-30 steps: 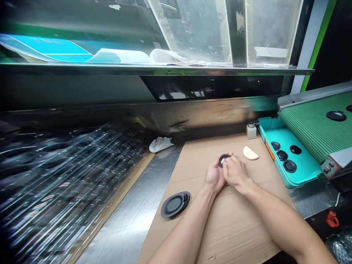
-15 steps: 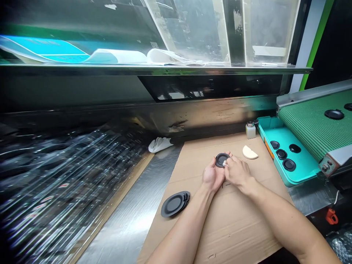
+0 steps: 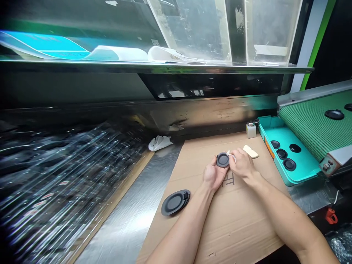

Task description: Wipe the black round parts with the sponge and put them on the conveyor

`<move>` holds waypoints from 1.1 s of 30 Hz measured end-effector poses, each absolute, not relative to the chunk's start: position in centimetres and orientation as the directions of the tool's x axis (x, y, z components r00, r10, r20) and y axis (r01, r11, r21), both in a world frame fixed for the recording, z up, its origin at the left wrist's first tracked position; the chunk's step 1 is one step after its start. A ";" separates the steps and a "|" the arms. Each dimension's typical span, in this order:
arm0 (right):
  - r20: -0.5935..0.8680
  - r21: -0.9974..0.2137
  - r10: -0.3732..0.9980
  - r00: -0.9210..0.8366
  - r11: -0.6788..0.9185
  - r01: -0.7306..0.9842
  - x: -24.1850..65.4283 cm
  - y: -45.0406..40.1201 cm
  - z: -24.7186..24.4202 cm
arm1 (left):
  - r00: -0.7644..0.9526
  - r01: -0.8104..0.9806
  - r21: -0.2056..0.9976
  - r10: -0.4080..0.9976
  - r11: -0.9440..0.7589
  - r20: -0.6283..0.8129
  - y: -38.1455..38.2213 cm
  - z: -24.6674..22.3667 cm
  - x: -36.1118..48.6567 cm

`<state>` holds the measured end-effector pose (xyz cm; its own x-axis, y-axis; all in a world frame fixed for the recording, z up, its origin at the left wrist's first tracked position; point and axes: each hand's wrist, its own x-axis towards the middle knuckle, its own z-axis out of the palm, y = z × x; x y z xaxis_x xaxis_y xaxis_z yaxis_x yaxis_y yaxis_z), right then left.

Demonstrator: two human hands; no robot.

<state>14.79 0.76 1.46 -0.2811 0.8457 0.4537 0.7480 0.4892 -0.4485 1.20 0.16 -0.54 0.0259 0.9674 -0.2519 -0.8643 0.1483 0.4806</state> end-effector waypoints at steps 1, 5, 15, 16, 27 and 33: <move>0.431 -0.425 0.845 -0.317 0.500 0.755 14.6 0.6 1.5 | 0.030 -0.863 0.483 0.969 0.150 -0.247 0.2 -0.7 1.2; 0.378 -0.329 0.861 -0.339 0.468 0.820 14.1 0.8 1.6 | 0.058 -0.843 0.514 0.976 0.159 -0.208 0.4 -1.3 1.5; 0.394 -0.305 0.877 -0.274 0.406 0.862 13.3 0.9 1.1 | 0.012 -0.825 0.556 0.987 0.101 -0.162 0.3 -1.8 2.2; 0.397 -0.307 0.877 -0.271 0.405 0.861 13.0 0.7 1.1 | 0.003 -0.827 0.554 0.987 0.093 -0.162 0.3 -1.8 2.2; 0.334 -0.262 0.884 -0.329 0.422 0.868 13.0 0.1 1.9 | -0.020 -0.823 0.563 0.985 0.080 -0.170 0.3 -2.0 2.0; 0.247 -0.208 0.851 -0.463 0.513 0.833 13.8 0.7 2.3 | 0.026 -0.806 0.575 0.979 0.140 -0.203 0.5 -2.2 2.0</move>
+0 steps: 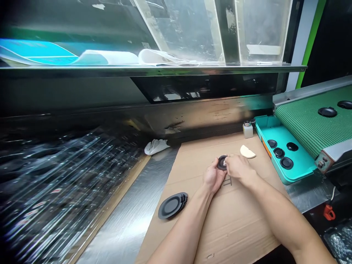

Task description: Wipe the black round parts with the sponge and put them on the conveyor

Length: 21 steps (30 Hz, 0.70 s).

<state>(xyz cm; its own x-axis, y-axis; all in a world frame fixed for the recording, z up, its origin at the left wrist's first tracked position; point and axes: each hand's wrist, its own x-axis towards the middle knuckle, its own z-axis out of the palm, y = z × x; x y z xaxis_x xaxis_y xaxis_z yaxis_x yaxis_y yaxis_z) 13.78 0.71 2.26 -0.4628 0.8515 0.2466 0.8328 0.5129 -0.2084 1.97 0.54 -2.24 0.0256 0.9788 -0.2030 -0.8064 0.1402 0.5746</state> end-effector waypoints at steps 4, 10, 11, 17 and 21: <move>0.306 -0.195 0.835 -0.457 0.525 0.828 14.0 0.9 2.4 | -0.037 -0.809 0.581 0.979 0.089 -0.202 0.7 -2.5 2.1; 0.282 -0.223 0.878 -0.386 0.451 0.864 13.8 0.4 2.6 | 0.007 -0.788 0.601 0.978 0.135 -0.210 0.6 -2.5 2.2; 0.297 -0.221 0.871 -0.393 0.463 0.859 13.6 0.3 2.5 | -0.012 -0.791 0.599 0.976 0.125 -0.219 0.6 -2.4 2.1; 0.234 -0.281 0.845 -0.480 0.532 0.799 14.1 -0.3 2.5 | -0.015 -0.798 0.576 0.950 0.176 -0.311 0.8 -1.1 0.9; 0.038 -0.357 0.894 -0.447 0.430 0.830 16.6 0.2 3.9 | -0.062 -0.808 0.570 0.940 0.151 -0.336 1.0 -0.4 0.2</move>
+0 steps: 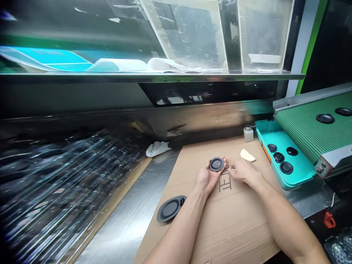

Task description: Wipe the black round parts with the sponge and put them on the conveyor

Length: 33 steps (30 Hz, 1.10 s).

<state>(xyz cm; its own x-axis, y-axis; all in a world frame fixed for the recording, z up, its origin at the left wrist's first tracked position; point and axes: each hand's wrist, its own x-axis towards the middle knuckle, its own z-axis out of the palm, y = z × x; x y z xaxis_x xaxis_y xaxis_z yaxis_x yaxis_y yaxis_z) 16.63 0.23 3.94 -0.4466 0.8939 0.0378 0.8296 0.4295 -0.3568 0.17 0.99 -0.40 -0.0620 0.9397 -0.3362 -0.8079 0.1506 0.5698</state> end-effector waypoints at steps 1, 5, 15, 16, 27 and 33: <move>0.052 -0.350 0.918 -0.393 0.386 0.854 17.3 0.6 4.1 | -0.059 -0.818 0.557 0.941 0.146 -0.333 1.0 -0.3 0.1; 0.254 -0.253 0.959 -0.125 0.191 0.949 18.8 2.2 3.5 | -0.004 -0.844 0.511 0.950 0.164 -0.311 1.0 -0.2 -0.1; 0.325 -0.550 0.908 -0.264 0.408 0.729 14.3 0.7 2.0 | 0.038 -0.858 0.488 0.968 0.160 -0.250 0.8 -0.4 0.7; 0.313 -0.544 0.902 -0.296 0.426 0.723 13.5 0.2 2.0 | 0.046 -0.858 0.490 0.973 0.154 -0.226 0.8 -0.5 1.0; 0.142 -0.192 0.984 -0.109 0.136 0.972 10.9 -0.5 3.9 | 0.103 -0.835 0.509 0.968 0.210 -0.230 0.3 -0.5 1.9; 0.093 -0.126 0.991 -0.100 0.112 0.986 10.4 -1.1 3.2 | 0.117 -0.855 0.477 0.971 0.205 -0.208 -0.1 0.0 2.1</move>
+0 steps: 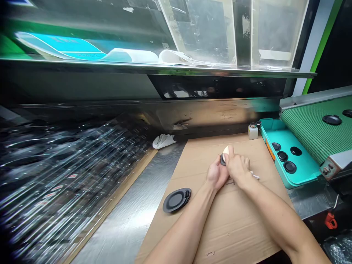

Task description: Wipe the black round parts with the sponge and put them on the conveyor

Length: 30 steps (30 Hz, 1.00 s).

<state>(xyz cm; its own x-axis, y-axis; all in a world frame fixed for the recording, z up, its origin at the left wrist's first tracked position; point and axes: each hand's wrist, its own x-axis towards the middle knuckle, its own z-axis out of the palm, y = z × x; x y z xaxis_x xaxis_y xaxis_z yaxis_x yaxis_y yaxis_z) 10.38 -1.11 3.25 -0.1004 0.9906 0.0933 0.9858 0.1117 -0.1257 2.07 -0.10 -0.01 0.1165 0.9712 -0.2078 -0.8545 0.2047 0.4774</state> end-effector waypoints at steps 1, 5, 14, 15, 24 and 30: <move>0.096 -0.125 0.992 -0.088 0.099 0.987 10.4 -1.1 3.3 | 0.114 -0.856 0.476 0.972 0.201 -0.205 -0.2 0.0 2.0; 0.074 -0.123 0.986 -0.147 0.155 0.980 10.6 -1.0 3.4 | 0.153 -0.836 0.493 0.965 0.242 -0.215 -0.2 -0.1 1.6; 0.076 -0.190 0.988 -0.138 0.150 0.970 11.5 -0.2 2.9 | 0.118 -0.826 0.517 0.966 0.223 -0.229 0.2 -0.9 1.4; 0.091 -0.221 0.990 -0.112 0.129 0.967 11.9 0.1 3.0 | 0.098 -0.823 0.526 0.966 0.214 -0.240 0.2 -0.9 1.5; 0.231 -0.515 0.953 -0.199 0.293 0.806 15.4 0.6 3.0 | 0.061 -0.800 0.573 0.975 0.176 -0.214 0.4 -0.9 1.6; 0.178 -0.421 0.975 -0.136 0.201 0.885 14.8 1.0 3.5 | 0.084 -0.760 0.631 0.987 0.154 -0.139 0.2 -1.5 2.0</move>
<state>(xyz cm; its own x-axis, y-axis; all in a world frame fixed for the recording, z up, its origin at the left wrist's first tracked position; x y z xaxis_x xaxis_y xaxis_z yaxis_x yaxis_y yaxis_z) 14.84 0.95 3.51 -0.1365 0.9746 0.1775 0.8848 0.2005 -0.4207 1.98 0.20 -1.46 0.0844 0.9867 -0.1386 -0.7605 0.1537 0.6309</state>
